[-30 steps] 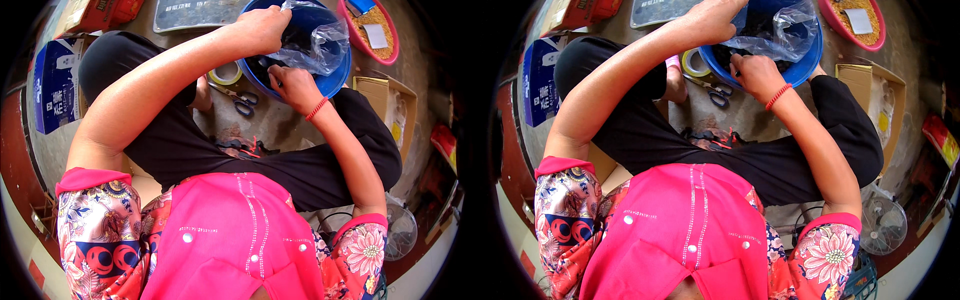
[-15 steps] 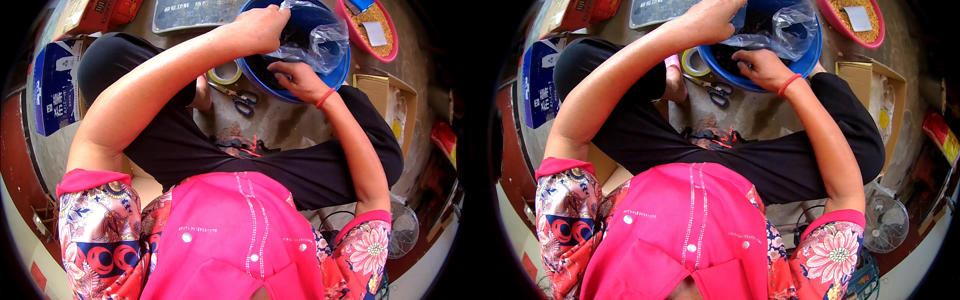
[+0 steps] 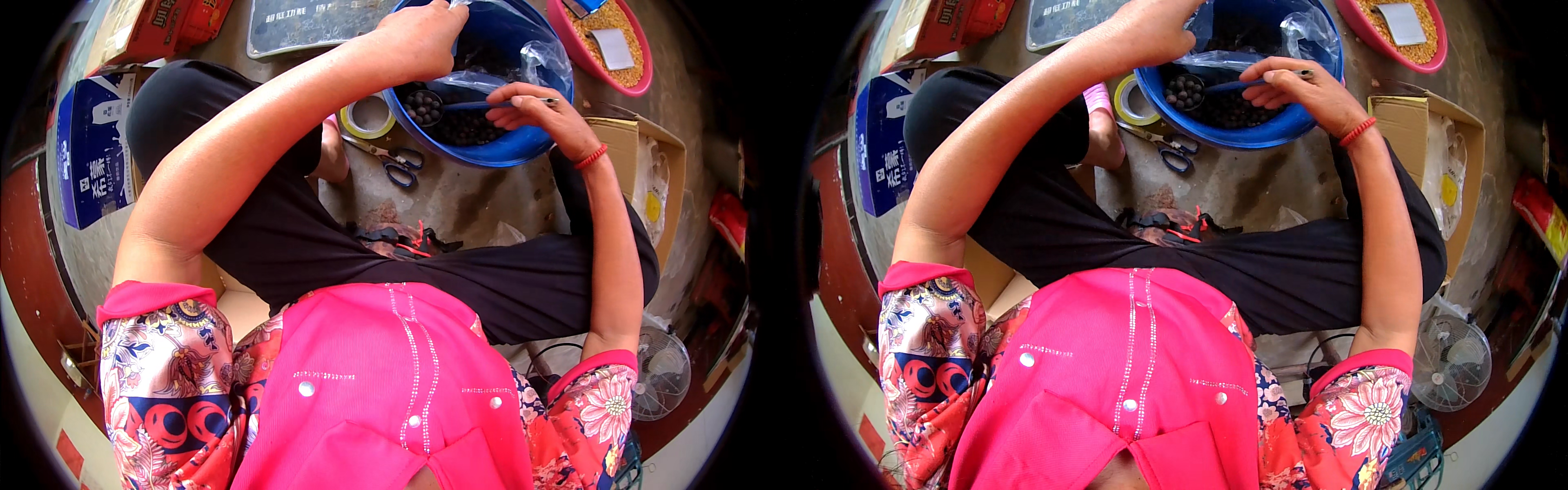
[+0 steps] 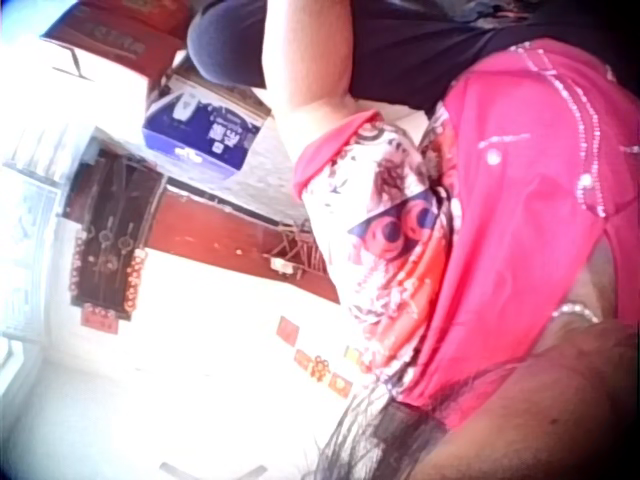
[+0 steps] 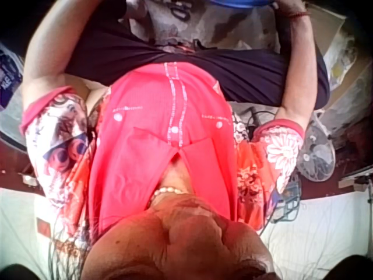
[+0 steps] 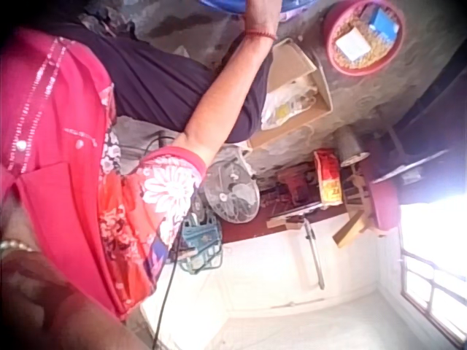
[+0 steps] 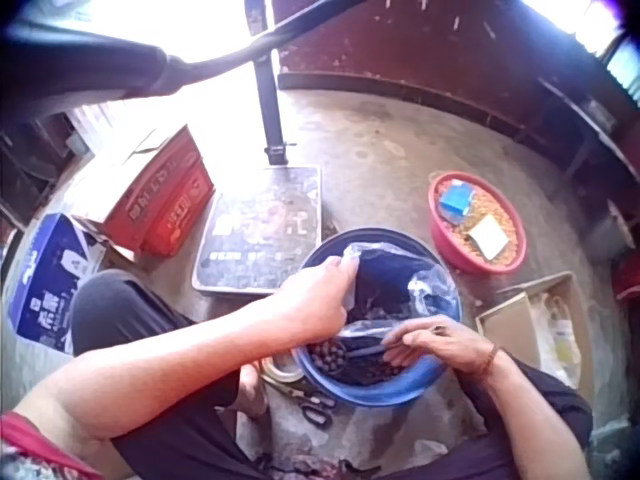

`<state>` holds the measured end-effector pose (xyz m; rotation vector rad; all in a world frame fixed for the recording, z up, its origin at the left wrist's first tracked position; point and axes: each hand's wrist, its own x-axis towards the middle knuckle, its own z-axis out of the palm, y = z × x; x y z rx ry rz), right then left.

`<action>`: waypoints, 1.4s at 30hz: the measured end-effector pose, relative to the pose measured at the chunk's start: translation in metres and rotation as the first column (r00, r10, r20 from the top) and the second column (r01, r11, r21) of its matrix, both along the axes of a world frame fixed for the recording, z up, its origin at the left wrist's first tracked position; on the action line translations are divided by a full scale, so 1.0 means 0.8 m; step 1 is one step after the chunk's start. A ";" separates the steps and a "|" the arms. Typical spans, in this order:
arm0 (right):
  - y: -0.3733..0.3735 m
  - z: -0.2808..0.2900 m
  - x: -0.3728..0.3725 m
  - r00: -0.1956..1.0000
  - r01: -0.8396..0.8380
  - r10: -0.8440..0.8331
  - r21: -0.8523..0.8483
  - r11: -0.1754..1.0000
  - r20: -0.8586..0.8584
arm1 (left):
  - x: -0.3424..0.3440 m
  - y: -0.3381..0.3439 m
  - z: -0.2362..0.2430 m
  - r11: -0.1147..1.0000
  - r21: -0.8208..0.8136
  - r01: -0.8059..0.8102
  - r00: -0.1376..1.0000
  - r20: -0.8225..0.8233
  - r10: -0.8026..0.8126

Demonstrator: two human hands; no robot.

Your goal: The person scoops dark round items from a blue bucket into a clear plastic bag using a spoon, and then places the bag into a cardboard box while sitting on the floor among several other boxes.

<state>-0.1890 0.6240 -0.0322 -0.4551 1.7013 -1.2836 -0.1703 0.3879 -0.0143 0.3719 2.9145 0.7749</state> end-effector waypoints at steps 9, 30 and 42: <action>0.034 0.073 -0.015 0.997 0.066 -0.070 -0.090 0.994 -0.034 | -0.008 -0.009 0.006 0.998 0.000 -0.061 0.998 0.000 0.061; -0.010 0.134 0.004 0.548 -0.032 0.159 0.169 0.985 -0.821 | -0.009 -0.008 -0.005 0.995 -0.091 -0.028 0.999 0.019 0.030; -0.004 0.197 -0.007 0.252 0.283 -0.310 -0.236 0.930 -0.917 | -0.020 0.027 0.003 0.999 0.028 -0.032 0.999 -0.013 0.032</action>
